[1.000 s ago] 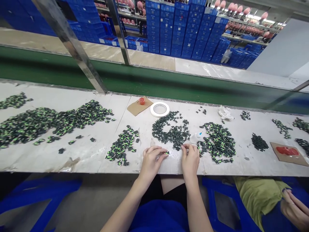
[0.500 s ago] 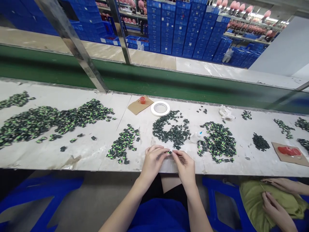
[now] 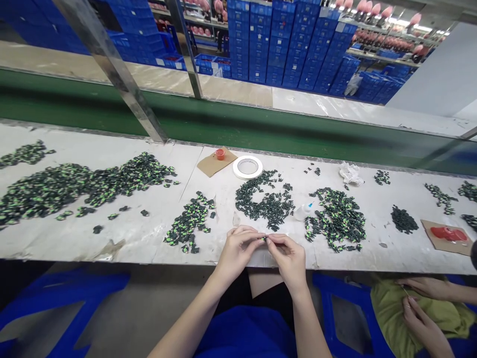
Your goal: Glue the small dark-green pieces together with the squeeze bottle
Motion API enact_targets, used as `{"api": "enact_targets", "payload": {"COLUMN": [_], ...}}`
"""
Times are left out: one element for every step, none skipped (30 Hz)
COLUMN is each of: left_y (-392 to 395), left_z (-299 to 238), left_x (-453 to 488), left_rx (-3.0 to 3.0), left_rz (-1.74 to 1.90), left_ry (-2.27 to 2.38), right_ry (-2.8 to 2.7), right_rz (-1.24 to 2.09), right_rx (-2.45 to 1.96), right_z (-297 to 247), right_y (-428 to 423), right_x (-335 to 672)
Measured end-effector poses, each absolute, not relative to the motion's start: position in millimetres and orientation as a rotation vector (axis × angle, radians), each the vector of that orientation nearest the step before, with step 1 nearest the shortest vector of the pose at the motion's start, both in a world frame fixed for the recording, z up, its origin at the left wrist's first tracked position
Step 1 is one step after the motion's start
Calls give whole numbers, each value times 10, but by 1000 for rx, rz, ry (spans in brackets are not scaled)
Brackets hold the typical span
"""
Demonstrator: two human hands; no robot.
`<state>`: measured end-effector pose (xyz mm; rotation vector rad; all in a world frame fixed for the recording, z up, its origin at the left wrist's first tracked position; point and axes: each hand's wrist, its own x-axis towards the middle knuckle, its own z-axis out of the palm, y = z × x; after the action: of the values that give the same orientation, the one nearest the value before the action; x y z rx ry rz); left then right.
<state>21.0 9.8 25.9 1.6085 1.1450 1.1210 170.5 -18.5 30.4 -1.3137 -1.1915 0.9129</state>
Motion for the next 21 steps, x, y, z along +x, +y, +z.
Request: {"api": "enact_targets", "payload": {"left_y": [89, 80, 69, 57, 46, 35, 24, 14, 5, -3, -10, -16, -21, -25, -29, -35, -42, -51, -62, -76, -91], "left_z": [272, 288, 304, 319, 333, 347, 359, 373, 389, 409, 432, 458, 485, 512, 536, 557, 572, 582, 586, 587, 586], "left_x": [215, 220, 225, 230, 235, 238, 239, 238, 234, 228, 221, 213, 206, 200, 197, 198, 202, 210, 219, 229, 239], "left_rx": [1589, 1572, 1557, 1546, 1541, 1541, 1546, 1557, 1575, 1603, 1639, 1681, 1726, 1768, 1803, 1829, 1847, 1858, 1861, 1857, 1850], "left_rz": [1118, 1114, 1114, 1113, 1109, 1106, 1099, 1084, 1060, 1027, 991, 953, 917, 888, 869, 856, 847, 842, 839, 839, 842], "left_ry": [1140, 1137, 1136, 1140, 1150, 1166, 1186, 1207, 1229, 1249, 1266, 1278, 1285, 1286, 1285, 1284, 1287, 1294, 1305, 1319, 1336], "right_ry": [-1211, -1240, -1274, -1307, -1337, -1363, -1384, -1401, -1413, -1423, -1433, -1444, -1457, -1472, -1487, -1500, -1510, -1515, -1515, -1510, -1500], "right_rz": [885, 858, 830, 803, 775, 752, 738, 738, 747, 764, 784, 802, 815, 823, 827, 826, 822, 813, 805, 798, 795], "right_rx": [-1314, -1313, -1310, -1305, -1299, -1295, -1293, -1292, -1291, -1289, -1284, -1278, -1273, -1271, -1273, -1276, -1282, -1289, -1299, -1309, -1320], "right_z": [307, 312, 318, 326, 336, 347, 361, 375, 392, 409, 427, 445, 461, 474, 483, 488, 488, 484, 477, 467, 457], "right_y": [-190, -194, -199, -203, -208, -212, -216, -219, -222, -224, -225, -225, -225, -225, -224, -223, -222, -222, -223, -224, -227], "right_x": [1707, 1709, 1713, 1717, 1723, 1731, 1740, 1750, 1763, 1776, 1790, 1803, 1817, 1829, 1839, 1847, 1852, 1853, 1852, 1847, 1839]}}
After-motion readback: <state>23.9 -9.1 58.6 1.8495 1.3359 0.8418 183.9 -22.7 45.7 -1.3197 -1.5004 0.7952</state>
